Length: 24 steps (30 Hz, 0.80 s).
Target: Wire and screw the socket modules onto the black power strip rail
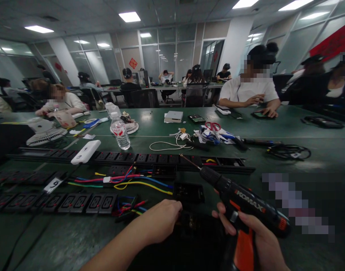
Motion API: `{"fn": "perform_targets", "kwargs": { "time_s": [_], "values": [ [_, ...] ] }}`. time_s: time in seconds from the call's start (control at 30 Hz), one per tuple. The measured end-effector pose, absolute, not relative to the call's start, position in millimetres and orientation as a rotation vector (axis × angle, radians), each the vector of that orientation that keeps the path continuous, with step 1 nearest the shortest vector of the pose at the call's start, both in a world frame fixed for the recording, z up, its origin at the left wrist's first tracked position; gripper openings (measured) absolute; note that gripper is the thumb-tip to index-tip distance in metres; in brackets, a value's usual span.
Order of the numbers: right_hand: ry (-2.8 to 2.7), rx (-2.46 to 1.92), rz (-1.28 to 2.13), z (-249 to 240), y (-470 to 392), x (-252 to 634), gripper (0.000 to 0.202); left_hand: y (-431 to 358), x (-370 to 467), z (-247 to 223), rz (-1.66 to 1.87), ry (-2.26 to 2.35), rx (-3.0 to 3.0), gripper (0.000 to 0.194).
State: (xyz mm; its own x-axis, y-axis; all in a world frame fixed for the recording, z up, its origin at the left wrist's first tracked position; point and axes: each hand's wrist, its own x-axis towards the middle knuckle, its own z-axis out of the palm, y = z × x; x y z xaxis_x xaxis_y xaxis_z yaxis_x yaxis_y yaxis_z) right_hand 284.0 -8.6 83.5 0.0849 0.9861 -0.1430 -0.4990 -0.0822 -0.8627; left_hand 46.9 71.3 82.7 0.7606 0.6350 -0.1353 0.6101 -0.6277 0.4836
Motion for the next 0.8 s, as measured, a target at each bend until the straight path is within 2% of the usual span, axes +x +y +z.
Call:
{"fn": "perform_targets", "kwargs": {
  "time_s": [0.27, 0.57, 0.8],
  "values": [
    [-0.589, -0.928, 1.416, 86, -6, 283, 0.021, 65, 47, 64, 0.187, 0.976, 2.560, 0.025],
    [-0.790, -0.966, 1.422, 78, -8, 288, 0.032, 61, 47, 60, 0.213, 0.975, 2.788, 0.022],
    [-0.682, -0.964, 1.437, 81, -4, 284, 0.028, 66, 49, 65, 0.330, 1.004, 2.409, 0.027]
  ]
}}
